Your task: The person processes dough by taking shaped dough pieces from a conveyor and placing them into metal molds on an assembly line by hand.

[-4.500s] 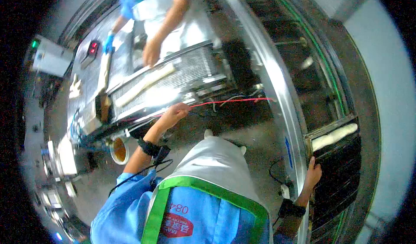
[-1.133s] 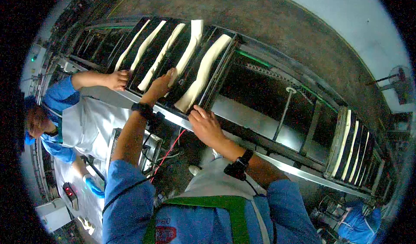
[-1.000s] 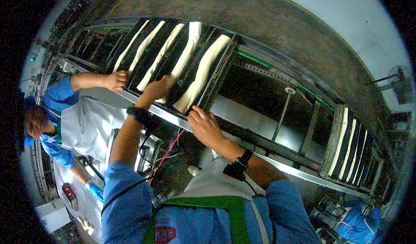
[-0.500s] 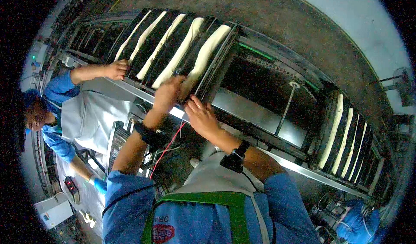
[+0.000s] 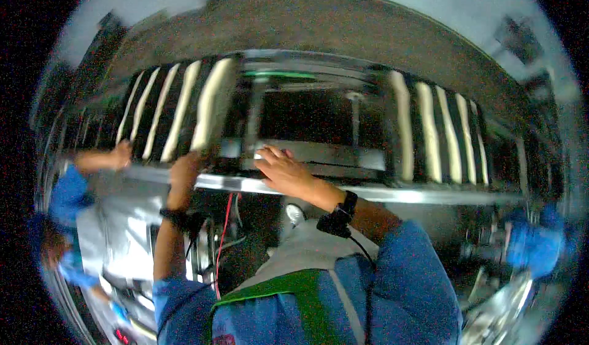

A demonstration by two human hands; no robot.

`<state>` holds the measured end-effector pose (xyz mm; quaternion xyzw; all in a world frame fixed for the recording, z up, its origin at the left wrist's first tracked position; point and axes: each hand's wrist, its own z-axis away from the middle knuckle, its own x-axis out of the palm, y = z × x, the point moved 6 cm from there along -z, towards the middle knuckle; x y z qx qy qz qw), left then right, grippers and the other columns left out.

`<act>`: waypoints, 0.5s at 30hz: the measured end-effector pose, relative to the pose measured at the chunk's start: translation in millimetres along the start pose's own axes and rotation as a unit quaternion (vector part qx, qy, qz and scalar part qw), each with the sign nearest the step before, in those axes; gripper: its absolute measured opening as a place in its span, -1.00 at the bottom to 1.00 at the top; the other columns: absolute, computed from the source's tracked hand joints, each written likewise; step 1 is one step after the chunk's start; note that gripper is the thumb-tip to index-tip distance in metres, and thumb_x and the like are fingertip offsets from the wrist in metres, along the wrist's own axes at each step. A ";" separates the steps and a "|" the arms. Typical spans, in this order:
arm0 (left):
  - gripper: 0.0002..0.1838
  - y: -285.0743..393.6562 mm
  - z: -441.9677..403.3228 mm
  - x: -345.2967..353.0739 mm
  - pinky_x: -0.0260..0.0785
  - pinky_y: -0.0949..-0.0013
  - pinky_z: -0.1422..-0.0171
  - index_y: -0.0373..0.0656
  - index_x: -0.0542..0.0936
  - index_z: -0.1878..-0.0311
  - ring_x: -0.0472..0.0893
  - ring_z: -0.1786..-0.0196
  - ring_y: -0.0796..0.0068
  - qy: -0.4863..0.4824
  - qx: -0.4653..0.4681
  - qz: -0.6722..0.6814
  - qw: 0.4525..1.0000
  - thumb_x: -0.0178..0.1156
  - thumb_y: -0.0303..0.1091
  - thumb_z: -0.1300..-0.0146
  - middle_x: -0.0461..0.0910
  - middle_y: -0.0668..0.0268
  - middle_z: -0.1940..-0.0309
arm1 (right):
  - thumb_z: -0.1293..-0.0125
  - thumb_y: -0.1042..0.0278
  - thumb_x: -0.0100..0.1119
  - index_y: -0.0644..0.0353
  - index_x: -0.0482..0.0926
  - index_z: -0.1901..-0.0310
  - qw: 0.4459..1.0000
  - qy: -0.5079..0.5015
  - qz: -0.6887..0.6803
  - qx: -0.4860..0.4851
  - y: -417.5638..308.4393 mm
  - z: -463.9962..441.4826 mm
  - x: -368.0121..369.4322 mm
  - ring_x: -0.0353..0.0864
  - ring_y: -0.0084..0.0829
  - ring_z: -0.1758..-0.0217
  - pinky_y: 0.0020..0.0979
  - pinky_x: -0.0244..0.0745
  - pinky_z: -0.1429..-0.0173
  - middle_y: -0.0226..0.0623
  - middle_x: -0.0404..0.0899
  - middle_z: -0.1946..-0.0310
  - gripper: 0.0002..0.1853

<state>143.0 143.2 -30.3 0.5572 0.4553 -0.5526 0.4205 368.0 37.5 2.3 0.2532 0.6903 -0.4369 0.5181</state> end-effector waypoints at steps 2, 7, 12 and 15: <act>-0.87 -3.6 3.6 -24.3 0.30 0.18 0.03 -0.05 0.54 0.41 0.52 0.18 0.28 -0.003 0.076 -0.067 0.995 -0.02 -0.35 -0.06 0.54 0.23 0.30 | 0.00 0.23 0.13 0.19 0.30 -0.03 0.995 0.078 0.024 0.053 35.1 18.4 -15.1 0.05 -0.19 -0.22 -0.14 0.11 -0.15 -0.21 0.12 -0.13 -0.48; -0.68 -34.5 48.0 -24.9 0.15 0.15 -0.10 -0.08 0.45 0.08 0.35 -0.01 0.12 0.070 0.092 0.050 0.992 0.04 -0.31 -0.04 0.41 0.13 0.07 | 0.05 0.25 0.15 0.24 0.22 -0.05 0.906 0.270 0.067 0.319 137.5 115.8 -59.5 0.13 -0.09 -0.15 -0.14 0.13 -0.11 -0.09 0.15 -0.09 -0.40; -0.66 -101.9 107.4 37.2 0.15 0.15 -0.07 -0.20 0.44 0.10 0.33 0.02 0.06 -0.057 0.078 0.250 0.963 0.10 -0.46 0.04 0.41 0.10 0.10 | 0.03 0.05 0.17 0.34 0.14 -0.10 0.778 0.240 0.147 0.561 179.0 185.2 -43.6 0.07 -0.11 -0.21 -0.08 0.08 -0.15 -0.08 0.16 -0.10 -0.26; -0.64 -119.3 135.8 48.0 0.23 0.23 -0.02 -0.25 0.43 0.06 0.39 0.03 0.09 -0.096 -0.005 0.317 0.943 0.10 -0.46 0.01 0.42 0.08 0.09 | 0.04 0.00 0.14 0.36 0.30 0.11 0.786 0.250 0.134 0.549 187.8 167.4 -33.3 0.35 -0.09 0.07 -0.10 0.18 -0.05 -0.01 0.41 0.21 -0.40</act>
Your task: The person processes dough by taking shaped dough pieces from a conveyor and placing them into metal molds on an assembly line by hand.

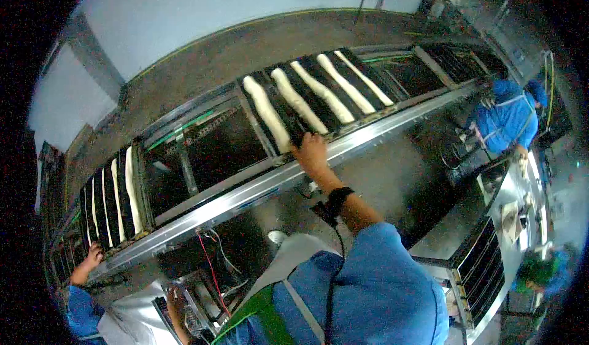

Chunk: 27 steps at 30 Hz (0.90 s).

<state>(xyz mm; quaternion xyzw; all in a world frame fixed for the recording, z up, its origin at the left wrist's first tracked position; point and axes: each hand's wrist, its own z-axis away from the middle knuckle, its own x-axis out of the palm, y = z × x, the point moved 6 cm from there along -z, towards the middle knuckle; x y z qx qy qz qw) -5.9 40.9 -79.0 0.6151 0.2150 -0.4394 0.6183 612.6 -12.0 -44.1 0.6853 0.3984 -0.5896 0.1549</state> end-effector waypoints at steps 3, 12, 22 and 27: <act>-0.63 -28.7 62.6 18.9 0.23 0.29 -0.03 -0.26 0.41 0.03 0.40 0.01 0.17 0.042 -0.089 0.192 0.977 0.08 -0.44 -0.03 0.42 0.07 0.08 | 0.04 0.03 0.13 0.33 0.37 0.21 0.999 0.033 0.029 -0.030 -28.6 2.8 -2.7 0.42 -0.11 0.17 -0.14 0.28 0.04 -0.03 0.46 0.32 -0.49; -0.68 46.1 200.0 40.0 0.26 0.21 0.04 -0.20 0.49 0.16 0.42 0.10 0.07 0.154 -0.111 0.029 0.981 0.10 -0.21 -0.06 0.48 0.07 0.20 | -0.08 -0.01 0.02 0.19 0.49 0.56 0.984 0.002 0.050 -0.169 76.4 16.3 45.1 0.46 -0.37 0.66 -0.27 0.31 0.62 -0.26 0.43 0.71 -0.62; -0.48 29.1 383.0 118.2 0.13 0.13 -0.12 -0.03 0.35 -0.03 0.27 -0.05 0.03 0.330 -0.424 -0.036 0.843 0.17 -0.19 0.06 0.30 0.07 -0.02 | -0.21 -0.15 -0.30 0.44 0.46 0.35 0.957 -0.143 0.104 -0.232 12.7 14.9 -0.5 0.48 0.01 0.37 -0.05 0.36 0.35 0.11 0.47 0.42 -0.36; -0.36 0.4 456.3 130.2 0.09 0.08 -0.13 -0.07 0.25 -0.10 0.22 -0.09 0.00 0.409 -0.553 -0.048 0.724 0.19 -0.17 0.10 0.22 0.06 -0.09 | -0.21 -0.13 -0.28 0.46 0.46 0.35 0.955 -0.136 0.116 -0.236 1.6 -20.0 30.5 0.47 0.01 0.38 -0.06 0.36 0.32 0.11 0.47 0.43 -0.37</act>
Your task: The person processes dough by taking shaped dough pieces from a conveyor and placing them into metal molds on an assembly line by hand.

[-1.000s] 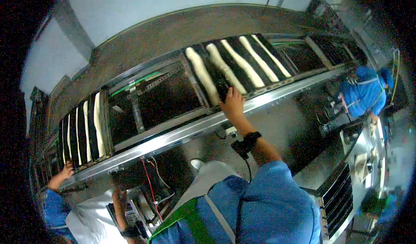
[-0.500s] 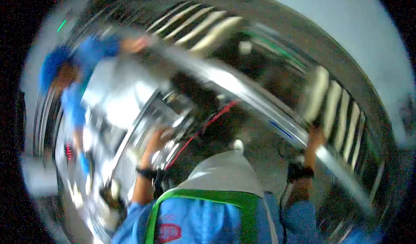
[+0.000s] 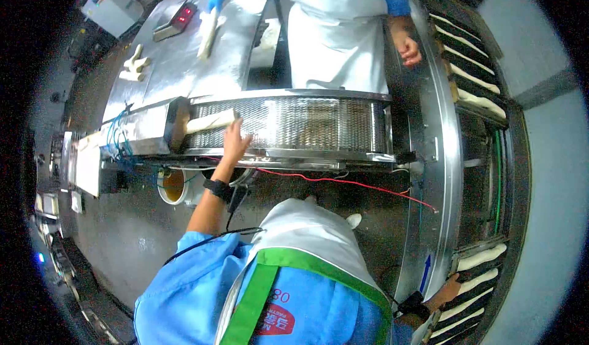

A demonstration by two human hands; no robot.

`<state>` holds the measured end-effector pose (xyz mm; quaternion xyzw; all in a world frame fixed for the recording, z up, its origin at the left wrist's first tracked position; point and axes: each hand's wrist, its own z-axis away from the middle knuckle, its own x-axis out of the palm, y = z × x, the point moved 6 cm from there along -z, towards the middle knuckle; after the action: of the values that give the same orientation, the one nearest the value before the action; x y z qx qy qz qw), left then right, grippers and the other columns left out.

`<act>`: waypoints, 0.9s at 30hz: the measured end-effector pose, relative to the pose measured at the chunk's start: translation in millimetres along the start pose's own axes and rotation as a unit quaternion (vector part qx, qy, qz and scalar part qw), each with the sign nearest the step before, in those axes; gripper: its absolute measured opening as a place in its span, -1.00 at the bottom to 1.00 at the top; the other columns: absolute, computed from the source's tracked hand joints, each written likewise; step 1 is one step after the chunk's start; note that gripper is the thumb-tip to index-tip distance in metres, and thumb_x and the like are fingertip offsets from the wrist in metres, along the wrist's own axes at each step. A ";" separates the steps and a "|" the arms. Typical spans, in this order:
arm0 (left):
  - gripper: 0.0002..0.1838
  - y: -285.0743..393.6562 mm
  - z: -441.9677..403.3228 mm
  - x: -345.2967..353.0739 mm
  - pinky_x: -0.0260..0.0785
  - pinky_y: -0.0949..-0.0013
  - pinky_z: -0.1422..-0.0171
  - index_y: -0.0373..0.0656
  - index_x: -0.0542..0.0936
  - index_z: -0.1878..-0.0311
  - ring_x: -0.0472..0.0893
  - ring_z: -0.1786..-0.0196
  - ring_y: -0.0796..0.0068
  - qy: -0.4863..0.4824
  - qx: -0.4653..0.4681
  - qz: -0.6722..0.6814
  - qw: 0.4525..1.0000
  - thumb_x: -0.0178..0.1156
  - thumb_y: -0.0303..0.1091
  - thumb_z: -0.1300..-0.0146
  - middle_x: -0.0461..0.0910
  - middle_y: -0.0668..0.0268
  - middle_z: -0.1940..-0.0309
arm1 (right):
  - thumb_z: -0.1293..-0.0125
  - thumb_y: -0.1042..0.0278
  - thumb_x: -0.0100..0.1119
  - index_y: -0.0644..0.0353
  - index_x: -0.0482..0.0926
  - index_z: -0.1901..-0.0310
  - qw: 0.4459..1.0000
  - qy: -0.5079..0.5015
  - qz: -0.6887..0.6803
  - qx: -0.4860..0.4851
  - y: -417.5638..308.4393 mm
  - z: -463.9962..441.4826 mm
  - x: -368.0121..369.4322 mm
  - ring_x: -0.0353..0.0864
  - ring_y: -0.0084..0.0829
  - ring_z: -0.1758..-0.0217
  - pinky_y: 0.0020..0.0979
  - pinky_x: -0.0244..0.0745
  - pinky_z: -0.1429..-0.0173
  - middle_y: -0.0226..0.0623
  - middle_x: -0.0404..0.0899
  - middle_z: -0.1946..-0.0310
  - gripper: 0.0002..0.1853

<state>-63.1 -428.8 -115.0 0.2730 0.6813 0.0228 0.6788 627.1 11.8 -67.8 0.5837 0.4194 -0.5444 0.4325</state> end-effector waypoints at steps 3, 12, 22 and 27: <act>-0.31 -40.4 -0.3 -9.6 0.07 0.05 -0.14 -0.07 0.19 -0.15 0.19 -0.11 -0.02 0.002 -0.122 -0.020 0.992 0.18 -0.16 0.10 0.19 0.06 -0.10 | -0.19 -0.12 -0.22 0.48 0.45 0.32 0.997 -0.066 0.014 -0.033 -19.2 1.4 -8.0 0.45 0.02 0.31 -0.07 0.34 0.25 0.12 0.46 0.36 -0.37; -0.39 -96.2 -17.5 -41.5 0.01 0.05 -0.21 -0.07 0.17 -0.17 0.05 -0.25 0.14 0.024 -0.190 -0.125 0.973 0.09 -0.25 0.01 0.08 0.14 -0.20 | -0.13 -0.08 -0.06 0.45 0.31 0.04 0.989 -0.082 -0.020 -0.122 -39.0 -29.3 21.2 0.35 -0.02 0.04 -0.14 0.27 0.00 0.10 0.37 0.13 -0.36; -0.66 -97.2 -16.6 -41.3 0.12 0.01 -0.10 0.05 0.34 -0.03 0.19 -0.19 0.23 -0.014 -0.096 -0.223 0.970 -0.13 -0.33 -0.15 0.29 0.25 -0.07 | -0.11 0.02 0.00 0.27 0.24 -0.10 0.971 -0.042 -0.052 -0.231 -96.2 -0.2 0.2 0.17 -0.05 -0.15 -0.16 0.08 -0.17 0.00 0.21 -0.08 -0.40; -0.80 -72.4 -18.6 -55.1 0.17 0.06 -0.03 -0.04 0.42 0.22 0.30 -0.04 0.24 -0.022 -0.030 -0.250 0.968 -0.04 -0.36 -0.04 0.40 0.30 0.14 | -0.13 0.11 0.01 0.28 0.22 -0.11 0.965 -0.062 -0.036 -0.251 -105.4 1.3 13.5 0.17 -0.05 -0.15 -0.19 0.06 -0.18 0.01 0.19 -0.10 -0.44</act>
<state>-109.1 -506.2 -92.4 0.0742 0.7121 -0.1331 0.6853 526.2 39.7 -86.4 0.4062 0.5356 -0.4724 0.5701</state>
